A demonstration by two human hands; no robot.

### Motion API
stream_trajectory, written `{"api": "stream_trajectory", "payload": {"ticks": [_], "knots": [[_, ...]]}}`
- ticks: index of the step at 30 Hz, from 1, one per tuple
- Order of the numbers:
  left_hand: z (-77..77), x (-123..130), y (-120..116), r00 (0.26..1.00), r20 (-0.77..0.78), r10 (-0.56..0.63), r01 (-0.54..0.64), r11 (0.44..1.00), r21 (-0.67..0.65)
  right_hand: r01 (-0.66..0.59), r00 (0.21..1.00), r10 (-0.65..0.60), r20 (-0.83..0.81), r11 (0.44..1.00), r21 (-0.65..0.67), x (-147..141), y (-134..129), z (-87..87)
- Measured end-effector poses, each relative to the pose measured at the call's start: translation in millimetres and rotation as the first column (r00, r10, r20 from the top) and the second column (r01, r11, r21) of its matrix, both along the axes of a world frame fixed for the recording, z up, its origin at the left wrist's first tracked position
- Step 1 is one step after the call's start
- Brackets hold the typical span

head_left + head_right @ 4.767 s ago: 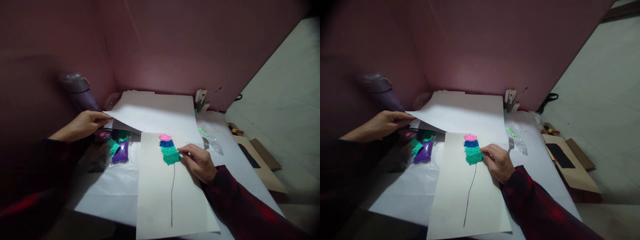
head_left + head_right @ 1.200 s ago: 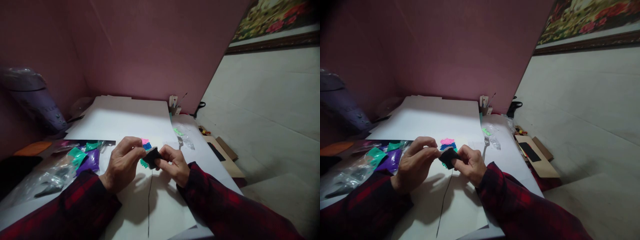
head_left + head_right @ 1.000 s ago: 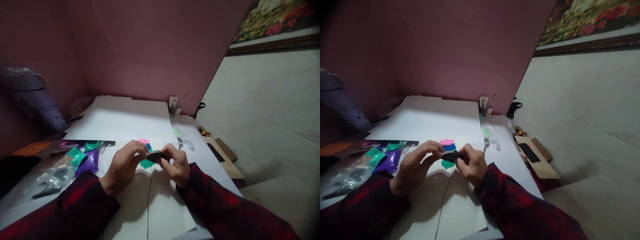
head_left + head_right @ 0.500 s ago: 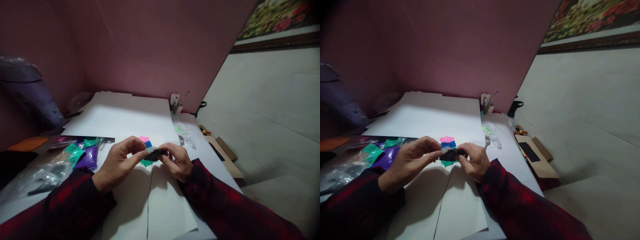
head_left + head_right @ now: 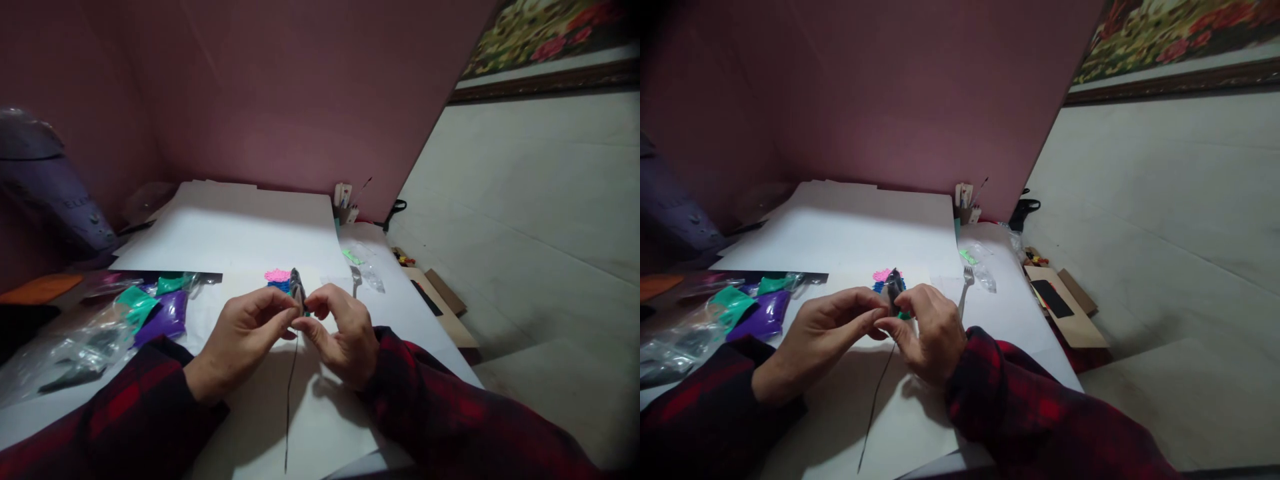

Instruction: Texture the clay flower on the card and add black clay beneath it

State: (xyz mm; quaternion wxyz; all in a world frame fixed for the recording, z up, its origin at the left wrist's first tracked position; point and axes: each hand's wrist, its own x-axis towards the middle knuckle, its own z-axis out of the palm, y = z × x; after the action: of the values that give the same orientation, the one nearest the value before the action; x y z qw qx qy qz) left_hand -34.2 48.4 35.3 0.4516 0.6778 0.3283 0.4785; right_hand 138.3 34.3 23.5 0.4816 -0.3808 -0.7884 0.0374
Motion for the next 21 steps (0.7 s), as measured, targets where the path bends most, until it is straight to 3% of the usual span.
{"api": "stream_trajectory", "payload": {"ticks": [7,11,16,21], "knots": [[-9.3,-2,-1,0.975,-0.207,0.086,-0.004,0.930,0.367,-0.031,0.994,0.031,0.101,1.000,-0.004,-2,1,0.6],[-12.0,-1,-3,0.942,-0.290,0.168,-0.040,0.915,0.401,-0.086,0.985,0.085,0.151,0.996,-0.001,-3,1,2.3],[-10.3,-2,-2,0.897,-0.283,0.339,-0.185,0.871,0.455,0.023,0.995,-0.021,0.100,0.999,-0.023,-3,0,0.5],[-5.5,-6,2,0.916,-0.298,0.267,-0.113,0.888,0.446,0.003,0.993,-0.017,-0.121,0.993,-0.117,-3,4,-4.7]]}}
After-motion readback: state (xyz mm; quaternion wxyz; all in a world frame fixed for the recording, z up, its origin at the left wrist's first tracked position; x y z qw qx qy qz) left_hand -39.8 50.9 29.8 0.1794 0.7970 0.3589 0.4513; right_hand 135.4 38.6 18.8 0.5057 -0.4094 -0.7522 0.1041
